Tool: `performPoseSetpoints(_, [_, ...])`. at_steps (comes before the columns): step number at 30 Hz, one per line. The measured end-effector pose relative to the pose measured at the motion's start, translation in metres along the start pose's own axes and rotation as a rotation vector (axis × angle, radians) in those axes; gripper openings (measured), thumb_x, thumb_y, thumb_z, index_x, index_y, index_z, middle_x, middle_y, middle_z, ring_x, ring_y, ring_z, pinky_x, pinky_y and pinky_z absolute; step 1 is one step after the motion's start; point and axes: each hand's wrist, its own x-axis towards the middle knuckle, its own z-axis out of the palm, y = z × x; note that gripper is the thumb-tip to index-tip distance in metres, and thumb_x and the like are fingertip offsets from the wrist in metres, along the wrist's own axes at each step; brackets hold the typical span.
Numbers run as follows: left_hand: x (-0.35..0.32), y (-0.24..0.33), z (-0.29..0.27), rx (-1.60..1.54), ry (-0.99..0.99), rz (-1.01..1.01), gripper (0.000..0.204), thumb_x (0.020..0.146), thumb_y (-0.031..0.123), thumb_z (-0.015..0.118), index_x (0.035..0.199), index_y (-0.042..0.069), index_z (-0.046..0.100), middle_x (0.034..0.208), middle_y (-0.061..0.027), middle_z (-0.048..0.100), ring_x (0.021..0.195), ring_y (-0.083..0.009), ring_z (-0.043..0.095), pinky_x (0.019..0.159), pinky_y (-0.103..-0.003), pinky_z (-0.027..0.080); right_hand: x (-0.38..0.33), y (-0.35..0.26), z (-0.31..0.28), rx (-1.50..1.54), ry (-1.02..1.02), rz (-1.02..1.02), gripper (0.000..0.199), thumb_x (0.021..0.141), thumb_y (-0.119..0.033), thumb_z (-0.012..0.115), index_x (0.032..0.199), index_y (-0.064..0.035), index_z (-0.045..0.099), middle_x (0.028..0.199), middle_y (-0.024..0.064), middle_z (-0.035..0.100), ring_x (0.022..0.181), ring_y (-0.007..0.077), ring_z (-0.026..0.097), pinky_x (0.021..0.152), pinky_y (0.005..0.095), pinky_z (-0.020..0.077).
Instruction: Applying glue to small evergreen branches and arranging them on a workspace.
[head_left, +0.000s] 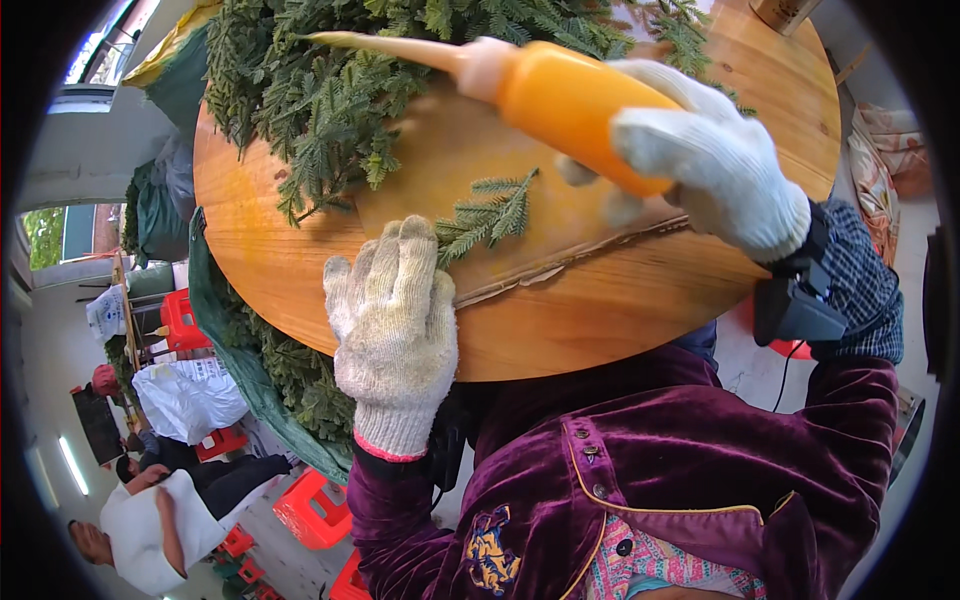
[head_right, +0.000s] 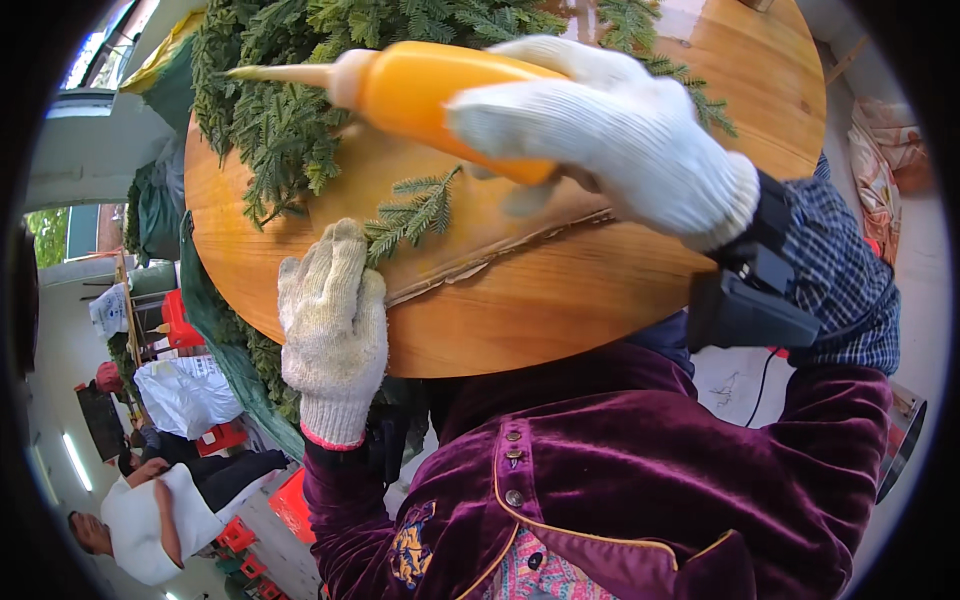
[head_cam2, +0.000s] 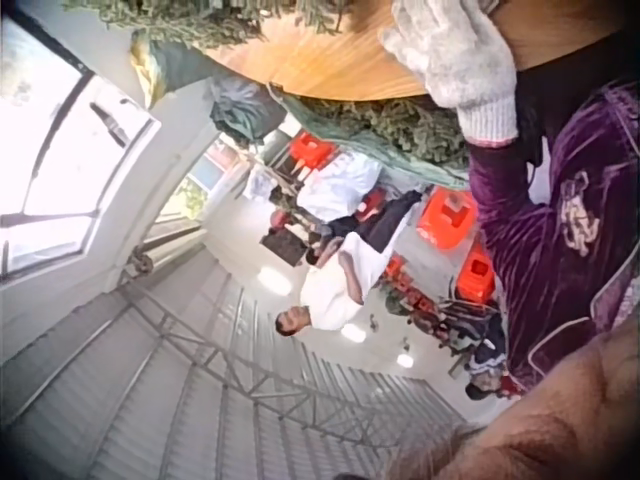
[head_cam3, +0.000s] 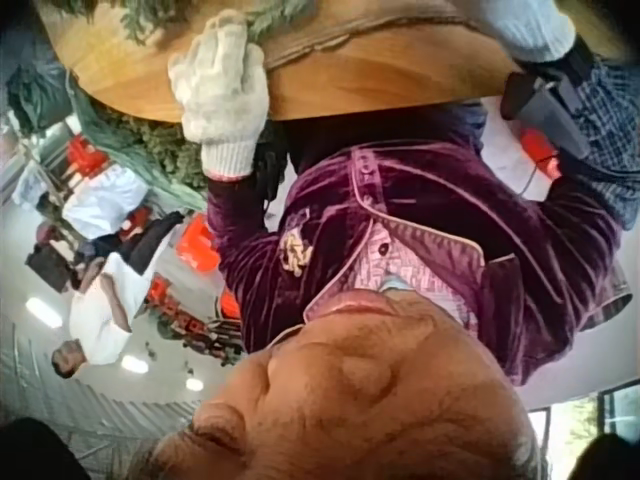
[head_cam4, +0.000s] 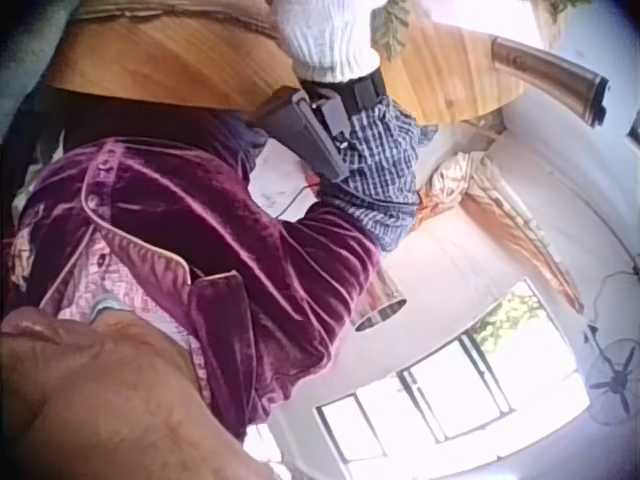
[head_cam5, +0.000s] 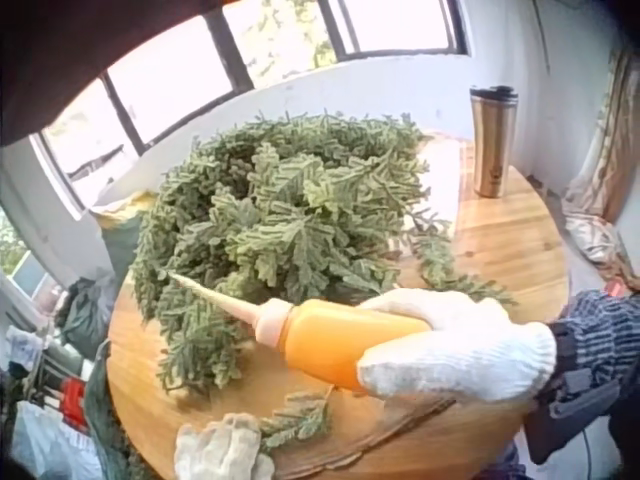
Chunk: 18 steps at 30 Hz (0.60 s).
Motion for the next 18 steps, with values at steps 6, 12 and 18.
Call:
performPoseSetpoints(6, [0.008,0.002,-0.005,-0.051,-0.015,-0.003,0.046,0.091,0.015,0.071,0.136,0.006,0.066,0.132,-0.0162,0.067,0.126,-0.0354,0.061,0.113,-0.058,0.038,0.036,0.008,0.015,-0.152,-0.115,0.012,0.073,0.090,-0.058,0.077,0.135,-0.0004,0.066,0.101,0.0065,0.071,0.079,0.0125,0.070,0.074,0.0279,0.0568])
performPoseSetpoints(12, [0.006,0.005,-0.016,-0.148,-0.012,-0.010,0.041,0.093,0.015,0.068,0.132,0.002,0.066,0.132,-0.0189,0.067,0.126,-0.0377,0.061,0.111,-0.055,0.040,-0.004,0.003,0.022,-0.047,-0.099,0.169,0.076,0.087,-0.053,0.083,0.137,0.0005,0.064,0.110,0.0096,0.075,0.089,0.0124,0.072,0.083,0.0271,0.0577])
performPoseSetpoints(18, [0.011,0.006,-0.019,-0.524,0.015,-0.182,0.038,0.098,0.025,0.067,0.124,-0.002,0.070,0.123,-0.0226,0.071,0.120,-0.0421,0.063,0.108,-0.054,0.044,-0.031,-0.002,0.028,0.197,-0.163,0.218,0.069,0.092,-0.043,0.083,0.139,0.0019,0.061,0.110,0.0088,0.073,0.096,0.0130,0.069,0.086,0.0298,0.0564])
